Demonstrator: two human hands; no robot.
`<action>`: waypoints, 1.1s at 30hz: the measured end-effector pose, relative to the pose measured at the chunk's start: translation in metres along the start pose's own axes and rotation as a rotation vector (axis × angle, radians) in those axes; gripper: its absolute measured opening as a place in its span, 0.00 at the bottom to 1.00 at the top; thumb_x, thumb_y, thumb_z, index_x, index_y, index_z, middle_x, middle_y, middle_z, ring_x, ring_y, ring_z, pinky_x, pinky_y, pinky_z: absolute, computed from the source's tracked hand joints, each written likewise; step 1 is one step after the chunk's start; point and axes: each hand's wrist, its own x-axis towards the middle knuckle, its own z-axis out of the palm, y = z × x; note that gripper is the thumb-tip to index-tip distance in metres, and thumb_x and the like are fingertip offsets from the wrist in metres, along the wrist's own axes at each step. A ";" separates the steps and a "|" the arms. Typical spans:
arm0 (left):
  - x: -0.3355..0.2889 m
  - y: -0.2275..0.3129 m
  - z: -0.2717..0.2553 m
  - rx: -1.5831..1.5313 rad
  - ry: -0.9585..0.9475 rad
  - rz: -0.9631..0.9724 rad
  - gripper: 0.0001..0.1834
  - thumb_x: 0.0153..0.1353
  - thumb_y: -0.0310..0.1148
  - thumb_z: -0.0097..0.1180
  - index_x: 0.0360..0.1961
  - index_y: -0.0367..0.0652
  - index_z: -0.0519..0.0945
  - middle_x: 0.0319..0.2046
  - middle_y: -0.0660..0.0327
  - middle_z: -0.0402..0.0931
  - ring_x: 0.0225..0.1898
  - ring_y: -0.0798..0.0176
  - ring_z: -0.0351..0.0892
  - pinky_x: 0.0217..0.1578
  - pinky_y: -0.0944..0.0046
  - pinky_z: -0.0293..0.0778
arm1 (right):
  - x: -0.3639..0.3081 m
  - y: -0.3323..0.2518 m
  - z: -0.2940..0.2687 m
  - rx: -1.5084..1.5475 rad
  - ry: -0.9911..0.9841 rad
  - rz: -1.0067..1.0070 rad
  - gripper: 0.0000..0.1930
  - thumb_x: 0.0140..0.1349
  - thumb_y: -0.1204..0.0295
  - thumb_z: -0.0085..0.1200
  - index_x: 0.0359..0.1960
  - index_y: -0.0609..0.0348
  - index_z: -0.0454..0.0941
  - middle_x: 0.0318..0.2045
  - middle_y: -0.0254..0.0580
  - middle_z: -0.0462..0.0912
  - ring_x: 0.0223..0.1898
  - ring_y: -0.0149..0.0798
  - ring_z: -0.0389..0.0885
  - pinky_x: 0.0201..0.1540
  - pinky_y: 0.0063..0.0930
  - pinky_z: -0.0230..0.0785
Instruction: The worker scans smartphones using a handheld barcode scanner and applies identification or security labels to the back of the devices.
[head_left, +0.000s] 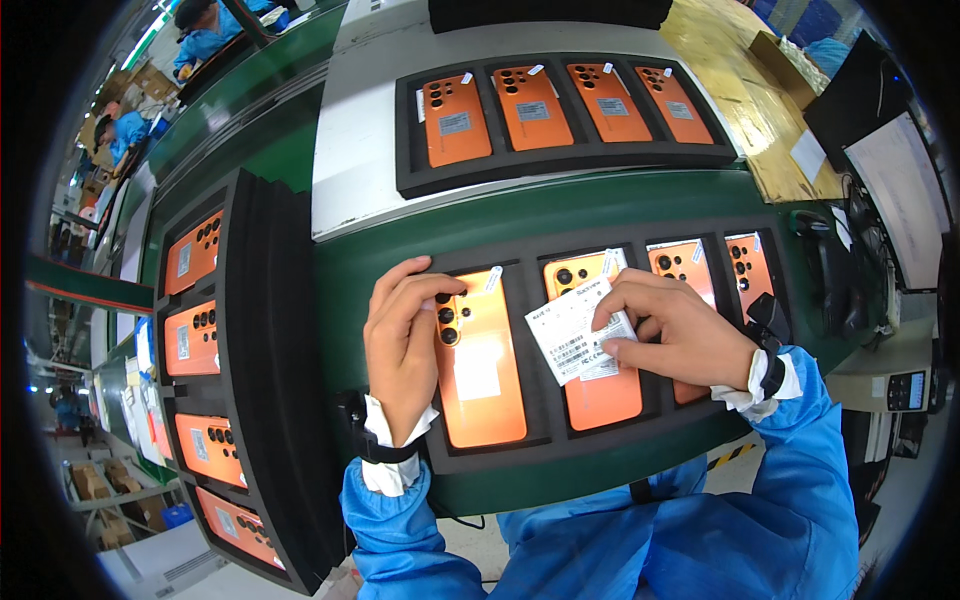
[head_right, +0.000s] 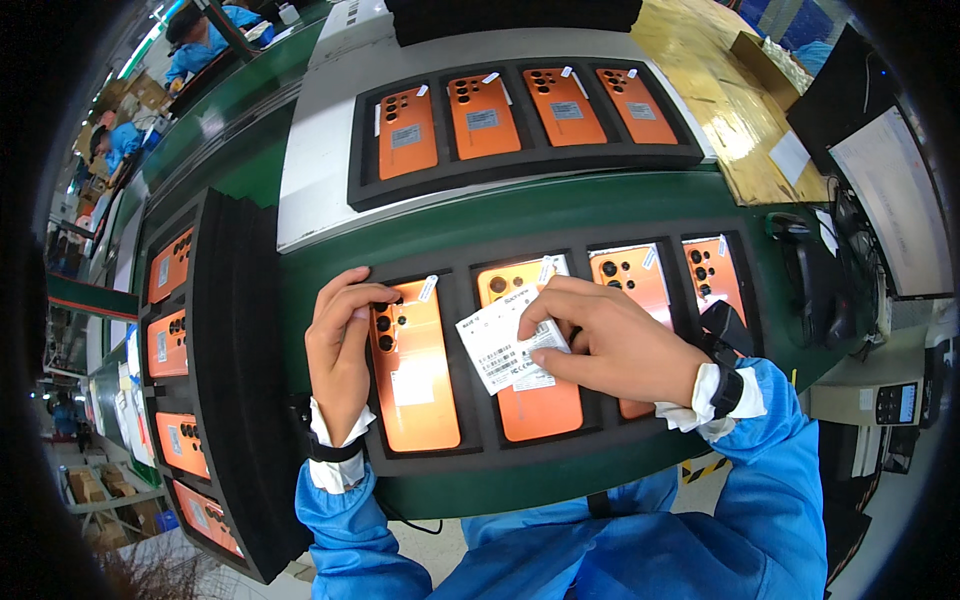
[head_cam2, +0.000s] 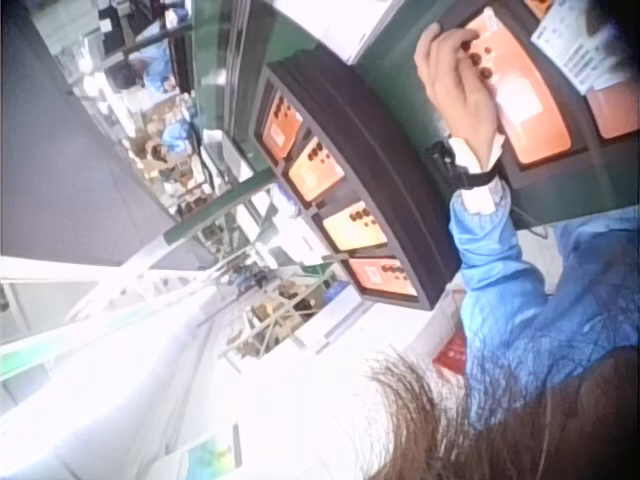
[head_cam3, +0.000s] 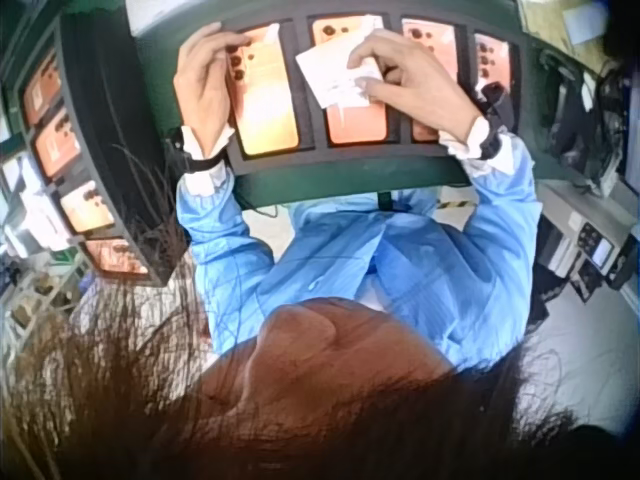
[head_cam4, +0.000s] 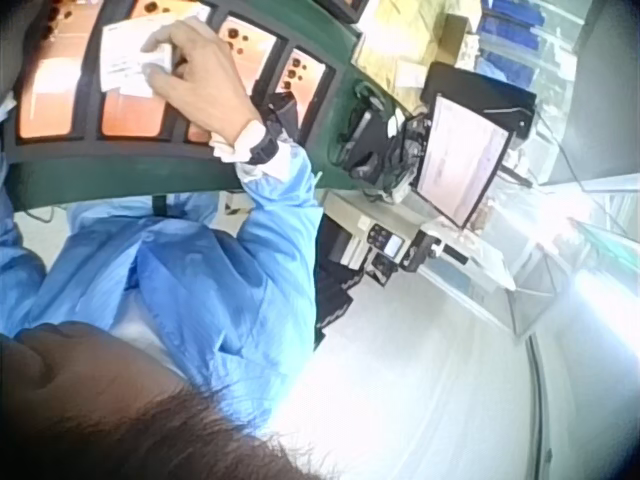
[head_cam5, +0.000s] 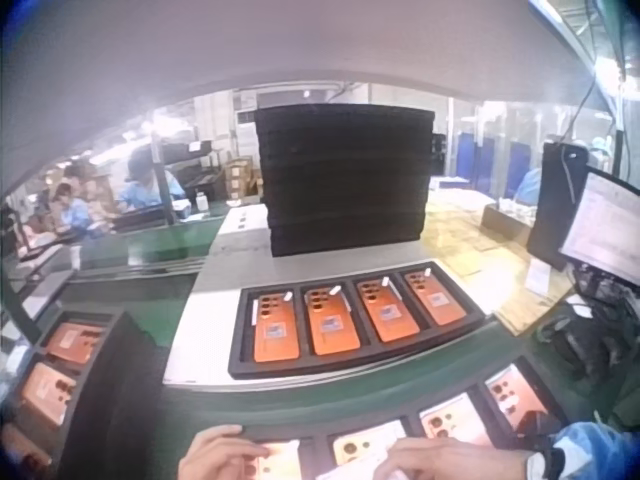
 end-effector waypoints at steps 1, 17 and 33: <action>0.000 0.000 0.000 0.000 0.002 -0.007 0.15 0.71 0.20 0.47 0.44 0.35 0.89 0.47 0.53 0.87 0.67 0.49 0.76 0.66 0.54 0.70 | 0.000 0.000 0.000 -0.005 -0.003 0.003 0.11 0.68 0.73 0.64 0.49 0.61 0.82 0.38 0.39 0.70 0.35 0.34 0.69 0.37 0.29 0.77; -0.001 0.005 -0.003 -0.039 -0.044 0.068 0.18 0.53 0.20 0.46 0.39 0.34 0.88 0.44 0.53 0.90 0.65 0.47 0.80 0.68 0.52 0.68 | 0.001 0.001 -0.001 -0.016 -0.010 0.001 0.11 0.67 0.73 0.63 0.50 0.60 0.82 0.37 0.39 0.69 0.36 0.35 0.71 0.38 0.30 0.78; 0.001 0.006 -0.004 -0.026 -0.057 0.076 0.19 0.53 0.22 0.45 0.38 0.35 0.88 0.43 0.55 0.91 0.64 0.49 0.81 0.66 0.54 0.68 | 0.001 0.001 0.001 -0.005 0.016 -0.020 0.12 0.67 0.72 0.65 0.50 0.61 0.82 0.37 0.39 0.69 0.35 0.33 0.69 0.36 0.28 0.77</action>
